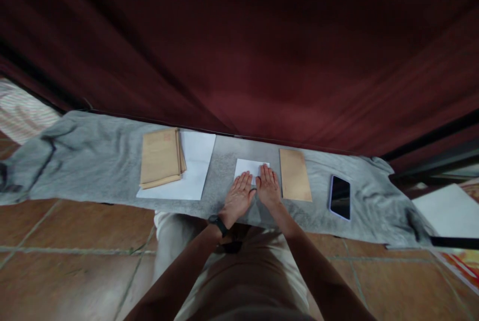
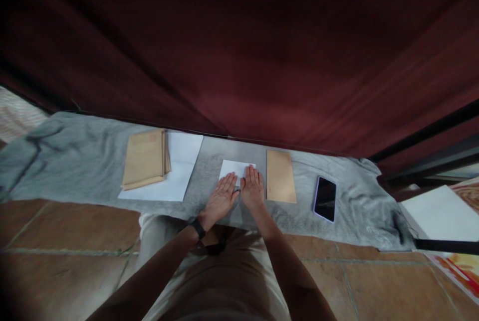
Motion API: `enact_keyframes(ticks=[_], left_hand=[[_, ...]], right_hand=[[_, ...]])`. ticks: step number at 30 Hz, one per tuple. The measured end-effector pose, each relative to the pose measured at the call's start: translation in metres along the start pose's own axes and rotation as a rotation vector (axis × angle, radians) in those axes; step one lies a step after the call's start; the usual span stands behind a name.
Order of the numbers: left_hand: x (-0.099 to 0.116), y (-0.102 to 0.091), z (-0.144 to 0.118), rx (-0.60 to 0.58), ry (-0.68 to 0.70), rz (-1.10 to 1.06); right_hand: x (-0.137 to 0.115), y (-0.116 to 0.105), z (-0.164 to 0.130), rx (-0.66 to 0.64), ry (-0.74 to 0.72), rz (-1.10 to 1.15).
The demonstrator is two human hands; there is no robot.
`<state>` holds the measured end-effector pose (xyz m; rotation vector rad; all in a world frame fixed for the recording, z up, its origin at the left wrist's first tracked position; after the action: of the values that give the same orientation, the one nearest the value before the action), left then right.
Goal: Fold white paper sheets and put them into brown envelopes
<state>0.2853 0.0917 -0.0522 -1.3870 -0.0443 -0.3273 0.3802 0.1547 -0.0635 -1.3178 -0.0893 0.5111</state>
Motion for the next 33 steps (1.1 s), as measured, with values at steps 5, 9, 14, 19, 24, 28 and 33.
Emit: enact_keyframes(ticks=[5,9,14,19,24,28,33], left_hand=[[-0.002,0.002,-0.008,-0.002,0.038,0.011],[-0.003,0.010,-0.009,-0.043,0.080,0.013],[-0.004,0.010,-0.012,-0.026,0.072,-0.010],[-0.005,0.004,-0.013,-0.007,0.051,-0.020],[-0.010,-0.001,-0.016,-0.009,0.022,-0.034],[-0.016,-0.006,-0.020,-0.018,-0.001,-0.024],[-0.020,-0.008,-0.022,-0.065,0.000,0.008]], right_hand=[[-0.017,0.002,0.009,-0.029,-0.021,0.072],[-0.056,0.013,0.015,-0.107,-0.174,0.134],[-0.055,0.016,0.016,-0.138,-0.164,0.112],[-0.030,0.013,0.014,-0.132,-0.123,0.039],[-0.019,0.008,0.008,-0.101,-0.107,-0.013],[-0.013,0.004,0.004,-0.057,-0.073,-0.018],[-0.009,0.003,0.001,-0.027,-0.051,-0.017]])
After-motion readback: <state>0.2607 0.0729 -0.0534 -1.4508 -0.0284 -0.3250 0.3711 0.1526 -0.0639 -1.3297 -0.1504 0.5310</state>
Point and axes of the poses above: each hand's wrist, its own z-axis towards the middle knuckle, its own y-axis out of the palm, x = y × z, the point moved 9 cm from there along z, towards the middle knuckle, and after that the axes turned 4 degrees about y, right-handed, at the moved point
